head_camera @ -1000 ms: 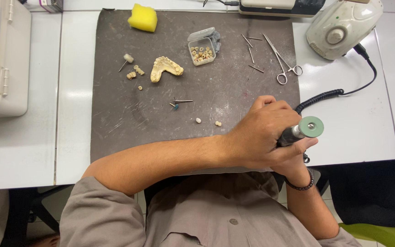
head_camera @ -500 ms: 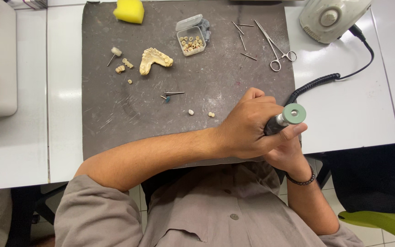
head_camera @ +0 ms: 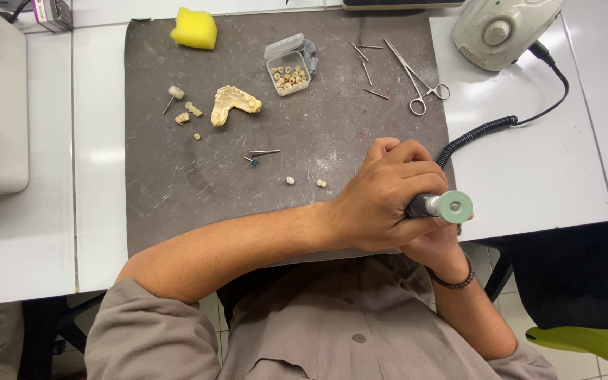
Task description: The person uses a rotary handpiece with a grinding burr to trim a dental prosthetic tooth set on a plaster model, then picks up individual prosthetic teeth and grinds and polishes them one at a time against a rotary polishing wheel, setting finished teeth aside on the bench.
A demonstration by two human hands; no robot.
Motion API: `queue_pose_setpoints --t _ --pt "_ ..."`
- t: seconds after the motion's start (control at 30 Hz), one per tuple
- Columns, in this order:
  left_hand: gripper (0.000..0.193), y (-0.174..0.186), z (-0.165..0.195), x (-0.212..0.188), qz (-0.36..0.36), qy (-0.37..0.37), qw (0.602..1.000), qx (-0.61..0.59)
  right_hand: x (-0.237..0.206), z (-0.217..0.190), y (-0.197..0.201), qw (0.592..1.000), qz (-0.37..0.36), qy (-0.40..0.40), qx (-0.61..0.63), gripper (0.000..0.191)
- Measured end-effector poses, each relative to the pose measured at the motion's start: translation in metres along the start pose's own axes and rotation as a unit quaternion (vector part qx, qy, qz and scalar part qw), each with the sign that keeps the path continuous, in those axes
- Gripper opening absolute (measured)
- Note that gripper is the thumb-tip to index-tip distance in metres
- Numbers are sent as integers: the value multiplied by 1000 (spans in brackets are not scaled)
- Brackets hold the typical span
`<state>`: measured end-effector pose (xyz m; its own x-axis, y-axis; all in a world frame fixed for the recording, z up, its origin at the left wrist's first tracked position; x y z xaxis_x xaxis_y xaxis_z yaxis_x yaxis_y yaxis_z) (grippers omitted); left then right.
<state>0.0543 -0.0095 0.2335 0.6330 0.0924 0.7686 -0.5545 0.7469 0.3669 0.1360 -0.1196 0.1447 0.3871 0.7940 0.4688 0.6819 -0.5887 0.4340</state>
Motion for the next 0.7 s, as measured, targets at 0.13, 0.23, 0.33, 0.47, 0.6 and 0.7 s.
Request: queue_pose_setpoints --t 0.13,0.23,0.33,0.47,0.6,0.7 --pt "36 3 -17 1 19 154 974 -162 33 8 53 1000 -11 5 11 42" --pt "44 7 -46 -3 102 274 895 -337 74 39 110 939 77 81 -324 41" --pt "41 10 -74 -20 171 380 794 -443 94 85 127 899 36 107 -424 63" --pt "36 6 -94 -48 182 469 729 -464 98 132 138 921 25 34 -387 71" --pt "36 -3 -99 -65 159 483 733 -451 95 149 138 905 39 35 -422 70" --pt "37 -8 -99 -71 142 483 740 -445 93 151 136 882 44 64 -464 72"
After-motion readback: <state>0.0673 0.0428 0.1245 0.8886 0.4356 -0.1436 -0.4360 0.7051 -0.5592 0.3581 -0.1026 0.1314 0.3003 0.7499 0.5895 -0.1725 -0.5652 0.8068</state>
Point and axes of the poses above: each hand's wrist, its own x-axis towards the middle knuckle, its own y-axis out of the back of the hand, z = x × y, the point moved 6 cm from there along x, towards the middle knuckle, and after that the axes turned 3 degrees about x, right-handed, at the moved point
